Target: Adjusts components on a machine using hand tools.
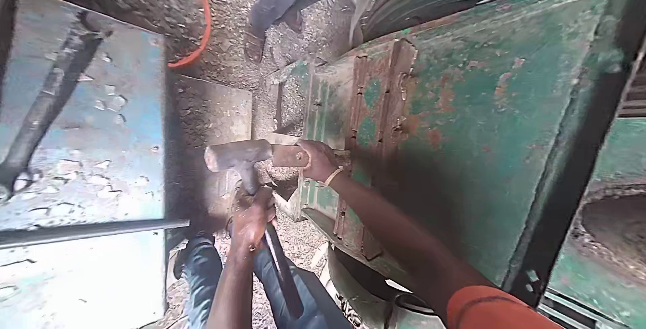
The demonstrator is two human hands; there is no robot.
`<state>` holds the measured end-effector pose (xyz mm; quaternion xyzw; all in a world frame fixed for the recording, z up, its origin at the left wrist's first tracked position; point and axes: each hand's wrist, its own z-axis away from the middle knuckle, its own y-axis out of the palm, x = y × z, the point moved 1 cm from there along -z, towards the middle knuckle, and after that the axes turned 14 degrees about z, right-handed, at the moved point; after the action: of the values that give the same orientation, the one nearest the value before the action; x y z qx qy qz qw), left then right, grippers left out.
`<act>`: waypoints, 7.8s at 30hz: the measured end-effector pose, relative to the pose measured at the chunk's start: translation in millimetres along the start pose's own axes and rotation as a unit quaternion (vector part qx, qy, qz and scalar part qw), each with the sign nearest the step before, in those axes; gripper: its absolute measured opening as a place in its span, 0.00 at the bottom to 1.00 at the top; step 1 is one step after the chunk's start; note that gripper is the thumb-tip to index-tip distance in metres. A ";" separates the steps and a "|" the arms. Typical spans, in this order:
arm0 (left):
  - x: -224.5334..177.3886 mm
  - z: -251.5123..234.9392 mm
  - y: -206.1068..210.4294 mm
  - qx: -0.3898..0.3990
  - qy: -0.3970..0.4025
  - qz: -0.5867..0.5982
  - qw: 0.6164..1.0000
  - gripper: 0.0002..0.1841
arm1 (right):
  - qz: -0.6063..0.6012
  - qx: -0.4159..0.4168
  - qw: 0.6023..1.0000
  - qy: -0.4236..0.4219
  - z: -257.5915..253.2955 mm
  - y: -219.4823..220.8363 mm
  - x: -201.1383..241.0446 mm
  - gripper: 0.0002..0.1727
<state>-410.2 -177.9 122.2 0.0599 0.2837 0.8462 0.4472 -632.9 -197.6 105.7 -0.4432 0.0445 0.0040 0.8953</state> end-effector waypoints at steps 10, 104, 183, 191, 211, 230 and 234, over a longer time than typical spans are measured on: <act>-111.2 16.1 -52.1 -0.007 0.160 0.019 0.987 0.12 | 0.012 -0.014 1.000 -0.018 -3.9 4.6 -3.2 0.33; -18.3 74.6 -149.9 -0.112 -0.005 -0.178 0.978 0.10 | -0.010 -0.053 0.999 0.004 14.4 -2.0 -2.4 0.32; 43.6 13.8 13.8 -0.009 0.243 -0.215 0.946 0.36 | -0.635 -0.034 0.537 0.555 32.6 22.5 2.7 0.52; 29.5 -0.5 17.4 0.024 0.251 -0.264 0.931 0.32 | -0.663 0.001 0.536 0.522 36.7 15.9 2.1 0.56; 14.4 -17.6 18.5 0.112 0.202 -0.204 0.951 0.22 | 0.046 -0.063 0.967 -0.244 25.5 -6.9 -34.9 0.47; 50.4 73.2 1.0 -0.051 0.076 0.124 0.988 0.05 | 0.077 -0.044 0.992 -0.086 6.9 -14.1 -17.3 0.36; 55.7 67.1 15.4 -0.036 0.041 0.098 0.994 0.05 | 0.086 -0.020 0.993 -0.077 8.6 -11.2 -14.1 0.35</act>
<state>-430.5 -112.0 177.8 0.0360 0.2637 0.8973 0.3523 -645.7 -197.2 120.9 -0.4540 0.0137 0.1162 0.8833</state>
